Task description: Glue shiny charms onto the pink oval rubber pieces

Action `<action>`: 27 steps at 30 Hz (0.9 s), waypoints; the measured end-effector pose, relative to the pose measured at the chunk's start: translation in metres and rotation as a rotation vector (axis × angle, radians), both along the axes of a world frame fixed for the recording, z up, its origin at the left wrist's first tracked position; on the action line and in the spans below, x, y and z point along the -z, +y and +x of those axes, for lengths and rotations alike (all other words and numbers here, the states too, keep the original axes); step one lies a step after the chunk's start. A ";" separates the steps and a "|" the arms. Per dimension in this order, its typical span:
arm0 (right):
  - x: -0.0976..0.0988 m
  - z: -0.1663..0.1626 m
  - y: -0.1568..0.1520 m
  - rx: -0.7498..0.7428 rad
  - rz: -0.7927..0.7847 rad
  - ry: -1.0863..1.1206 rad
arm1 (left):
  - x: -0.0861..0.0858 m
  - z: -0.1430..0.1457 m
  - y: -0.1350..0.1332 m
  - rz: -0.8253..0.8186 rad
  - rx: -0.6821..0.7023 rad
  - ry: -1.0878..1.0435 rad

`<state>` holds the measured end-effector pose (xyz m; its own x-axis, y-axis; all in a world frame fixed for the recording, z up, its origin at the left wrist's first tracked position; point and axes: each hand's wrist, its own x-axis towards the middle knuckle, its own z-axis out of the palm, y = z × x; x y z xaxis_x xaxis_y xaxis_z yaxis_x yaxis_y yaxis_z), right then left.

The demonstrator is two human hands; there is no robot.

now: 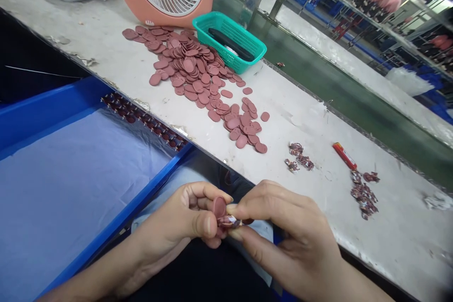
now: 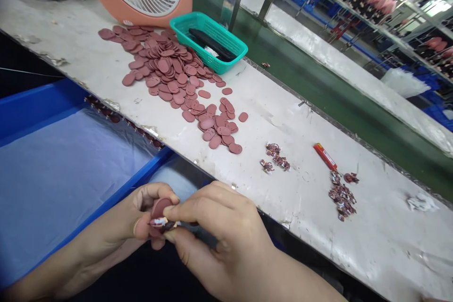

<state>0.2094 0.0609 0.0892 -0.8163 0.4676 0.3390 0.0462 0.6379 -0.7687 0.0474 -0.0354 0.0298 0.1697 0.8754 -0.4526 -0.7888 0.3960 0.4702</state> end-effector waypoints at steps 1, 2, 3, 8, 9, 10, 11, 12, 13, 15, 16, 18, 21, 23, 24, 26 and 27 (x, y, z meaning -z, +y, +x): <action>0.000 0.000 0.000 0.002 -0.005 0.002 | 0.000 -0.001 0.000 -0.003 0.007 0.004; -0.001 0.000 -0.001 -0.002 -0.012 0.007 | 0.001 -0.001 0.000 0.001 0.010 0.004; -0.001 0.001 -0.001 -0.006 -0.022 0.012 | 0.001 -0.001 0.000 0.003 0.011 0.003; -0.001 0.008 0.001 0.006 -0.079 -0.023 | 0.006 -0.001 -0.001 -0.001 0.013 0.015; 0.000 0.009 0.001 0.004 -0.088 -0.042 | 0.006 0.000 -0.001 0.008 0.013 0.018; 0.001 0.009 0.002 -0.002 -0.098 -0.051 | 0.007 0.000 -0.002 0.020 0.014 0.017; 0.002 0.009 0.002 -0.007 -0.108 -0.052 | 0.007 0.001 -0.002 0.026 0.015 0.015; 0.003 0.009 0.002 -0.011 -0.115 -0.047 | 0.008 0.002 -0.002 0.025 0.019 0.014; 0.004 0.009 0.002 -0.012 -0.118 -0.037 | 0.008 0.002 -0.002 0.020 0.018 0.014; 0.006 0.009 0.001 -0.010 -0.116 -0.021 | 0.008 0.004 -0.002 0.008 0.015 0.013; 0.006 0.009 0.001 -0.009 -0.115 -0.017 | 0.008 0.005 -0.002 -0.001 0.013 0.015; 0.007 0.009 0.001 -0.007 -0.120 -0.014 | 0.007 0.006 -0.002 -0.010 0.005 0.017; 0.008 0.010 0.000 -0.001 -0.120 -0.009 | 0.006 0.007 -0.002 -0.010 -0.017 0.024; 0.008 0.010 0.001 0.001 -0.114 -0.005 | 0.005 0.007 -0.002 -0.008 -0.024 0.025; 0.008 0.009 0.001 -0.002 -0.113 -0.002 | 0.005 0.007 -0.003 -0.013 -0.027 0.028; 0.009 0.009 0.001 -0.010 -0.119 -0.005 | 0.005 0.007 -0.004 -0.026 -0.025 0.034; 0.009 0.009 0.001 -0.013 -0.126 -0.010 | 0.006 0.008 -0.004 -0.029 -0.026 0.037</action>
<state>0.2181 0.0623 0.0801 -0.8257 0.4955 0.2696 0.0472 0.5368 -0.8424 0.0549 -0.0394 0.0236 0.1295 0.8659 -0.4832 -0.7815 0.3890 0.4878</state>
